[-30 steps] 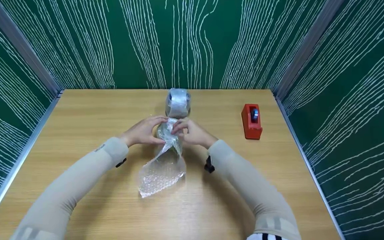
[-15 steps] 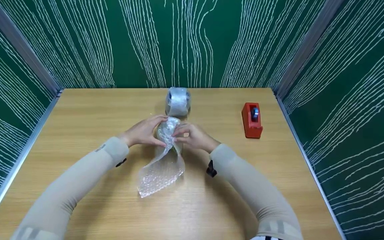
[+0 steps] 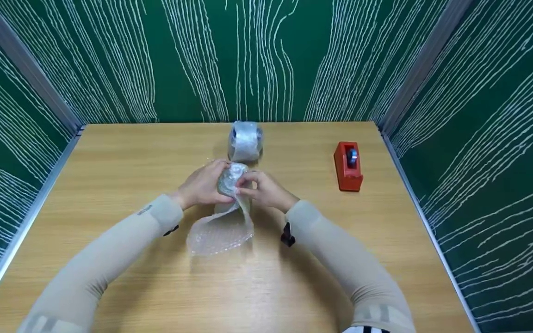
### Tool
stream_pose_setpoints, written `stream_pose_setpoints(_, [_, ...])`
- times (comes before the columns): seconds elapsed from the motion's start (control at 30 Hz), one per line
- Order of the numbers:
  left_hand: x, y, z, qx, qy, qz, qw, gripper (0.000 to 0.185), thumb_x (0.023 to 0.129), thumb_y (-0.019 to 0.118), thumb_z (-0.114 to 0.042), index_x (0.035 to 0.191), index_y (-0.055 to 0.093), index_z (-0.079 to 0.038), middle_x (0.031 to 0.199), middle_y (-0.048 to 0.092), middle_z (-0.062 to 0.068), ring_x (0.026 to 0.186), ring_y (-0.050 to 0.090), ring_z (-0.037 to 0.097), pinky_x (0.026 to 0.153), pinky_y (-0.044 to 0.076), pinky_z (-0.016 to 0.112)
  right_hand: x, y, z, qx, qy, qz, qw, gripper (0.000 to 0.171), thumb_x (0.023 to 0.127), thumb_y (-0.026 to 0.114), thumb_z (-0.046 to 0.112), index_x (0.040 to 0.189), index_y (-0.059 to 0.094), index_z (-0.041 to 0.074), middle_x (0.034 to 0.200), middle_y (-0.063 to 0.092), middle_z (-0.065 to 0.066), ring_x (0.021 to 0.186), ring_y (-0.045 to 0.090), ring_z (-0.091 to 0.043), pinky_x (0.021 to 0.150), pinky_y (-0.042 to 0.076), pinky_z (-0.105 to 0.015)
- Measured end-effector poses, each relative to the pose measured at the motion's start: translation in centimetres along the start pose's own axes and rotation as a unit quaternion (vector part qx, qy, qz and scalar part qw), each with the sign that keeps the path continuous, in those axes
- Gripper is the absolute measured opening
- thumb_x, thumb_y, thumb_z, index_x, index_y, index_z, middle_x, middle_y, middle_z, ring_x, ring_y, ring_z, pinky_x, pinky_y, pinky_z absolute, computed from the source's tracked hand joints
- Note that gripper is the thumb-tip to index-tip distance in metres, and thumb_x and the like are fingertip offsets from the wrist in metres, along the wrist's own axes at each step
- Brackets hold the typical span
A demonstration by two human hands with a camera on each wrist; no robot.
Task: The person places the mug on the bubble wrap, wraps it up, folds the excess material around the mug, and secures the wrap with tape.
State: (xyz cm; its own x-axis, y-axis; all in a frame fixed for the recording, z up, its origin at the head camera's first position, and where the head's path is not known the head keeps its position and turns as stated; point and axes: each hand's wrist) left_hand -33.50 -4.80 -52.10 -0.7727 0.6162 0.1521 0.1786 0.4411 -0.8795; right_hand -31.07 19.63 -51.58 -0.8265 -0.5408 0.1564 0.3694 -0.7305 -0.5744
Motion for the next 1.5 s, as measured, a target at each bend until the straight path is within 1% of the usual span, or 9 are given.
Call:
stream_pose_setpoints(0.23, [-0.1,0.0,0.2,0.001,-0.004,0.004,1.0,0.096,0.082,0.091,-0.055,0.151,0.047,-0.005,0.147,0.056,0.012,0.128,0.059,0.026,0.115,0.055,0.045,0.2,1.3,0.3,-0.021,-0.015,-0.057,0.998,0.007,0.095,0.08,0.0,0.099,0.076,-0.003,0.104,0.072,-0.019,0.101,0.063,-0.026,0.096,0.052,-0.038])
stream_pose_setpoints(0.43, [-0.3,-1.2,0.8,-0.054,-0.009,0.044,0.9975,0.096,0.084,0.09,-0.052,0.157,0.046,-0.008,0.158,0.051,0.01,0.139,0.056,0.026,0.123,0.049,0.046,0.2,1.9,0.4,-0.024,-0.01,-0.089,0.996,0.01,0.093,0.082,-0.001,0.1,0.076,-0.002,0.103,0.071,-0.017,0.099,0.065,-0.027,0.096,0.055,-0.046])
stream_pose_setpoints(0.57, [-0.3,-2.0,0.9,-0.089,-0.031,0.066,0.9934,0.092,0.09,0.082,-0.057,0.162,0.047,-0.011,0.165,0.048,0.007,0.147,0.053,0.027,0.126,0.045,0.049,0.2,2.1,0.3,-0.015,-0.008,-0.113,0.993,0.012,0.09,0.084,-0.003,0.098,0.074,-0.002,0.099,0.073,-0.016,0.097,0.065,-0.026,0.095,0.055,-0.05])
stream_pose_setpoints(0.7, [-0.2,-2.1,0.6,-0.114,-0.056,0.068,0.9896,0.096,0.089,0.076,-0.072,0.161,0.048,-0.016,0.162,0.051,0.004,0.145,0.055,0.026,0.124,0.047,0.051,0.2,2.3,-0.2,-0.009,-0.024,-0.137,0.99,0.01,0.088,0.085,-0.005,0.091,0.076,-0.002,0.094,0.076,-0.016,0.094,0.065,-0.023,0.094,0.054,-0.043])
stream_pose_setpoints(0.83, [-0.1,-1.9,0.4,-0.127,-0.059,0.058,0.9883,0.093,0.086,0.081,-0.069,0.157,0.05,-0.018,0.154,0.056,0.002,0.137,0.059,0.022,0.121,0.05,0.048,0.3,2.2,-0.7,0.012,-0.029,-0.142,0.989,0.007,0.087,0.086,-0.005,0.089,0.08,-0.003,0.095,0.078,-0.018,0.096,0.069,-0.027,0.097,0.053,-0.037])
stream_pose_setpoints(1.03, [0.2,-2.1,0.3,-0.106,-0.04,0.069,0.9912,0.088,0.091,0.085,-0.054,0.159,0.048,-0.011,0.156,0.055,0.007,0.141,0.057,0.025,0.124,0.047,0.045,-0.2,1.3,-1.0,0.041,-0.014,-0.114,0.993,0.01,0.094,0.08,-0.002,0.104,0.084,-0.002,0.117,0.08,-0.022,0.123,0.071,-0.041,0.119,0.05,-0.056])
stream_pose_setpoints(1.17, [0.3,-2.5,0.1,-0.107,-0.04,0.081,0.9902,0.085,0.094,0.084,-0.049,0.16,0.048,-0.01,0.158,0.053,0.008,0.144,0.055,0.026,0.127,0.044,0.045,-1.2,0.6,-0.8,0.038,-0.014,-0.121,0.992,0.014,0.094,0.081,-0.002,0.107,0.084,0.0,0.126,0.076,-0.022,0.129,0.067,-0.043,0.121,0.046,-0.063])
stream_pose_setpoints(1.33, [0.4,-2.7,0.0,-0.104,-0.045,0.088,0.9897,0.083,0.095,0.084,-0.046,0.16,0.049,-0.01,0.16,0.052,0.008,0.147,0.053,0.027,0.128,0.043,0.046,-2.5,0.2,-0.8,0.008,-0.025,-0.123,0.992,0.009,0.088,0.086,-0.002,0.097,0.084,0.001,0.107,0.076,-0.018,0.103,0.067,-0.032,0.097,0.055,-0.04])
stream_pose_setpoints(1.5, [0.4,-2.7,0.0,-0.099,-0.041,0.082,0.9909,0.08,0.094,0.085,-0.044,0.157,0.051,-0.008,0.156,0.054,0.009,0.144,0.055,0.027,0.127,0.043,0.043,-3.8,0.1,-0.8,0.007,-0.007,-0.04,0.999,0.006,0.091,0.084,0.002,0.094,0.082,-0.002,0.09,0.077,-0.016,0.077,0.063,-0.016,0.071,0.052,-0.024])
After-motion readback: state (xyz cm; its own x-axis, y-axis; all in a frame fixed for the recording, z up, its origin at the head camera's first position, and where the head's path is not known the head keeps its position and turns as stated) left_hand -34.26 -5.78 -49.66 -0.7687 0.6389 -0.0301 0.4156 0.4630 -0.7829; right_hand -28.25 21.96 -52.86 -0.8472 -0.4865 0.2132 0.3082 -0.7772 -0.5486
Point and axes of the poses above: each hand's wrist, its own x-axis towards the middle knuckle, its own y-axis out of the palm, z = x × y
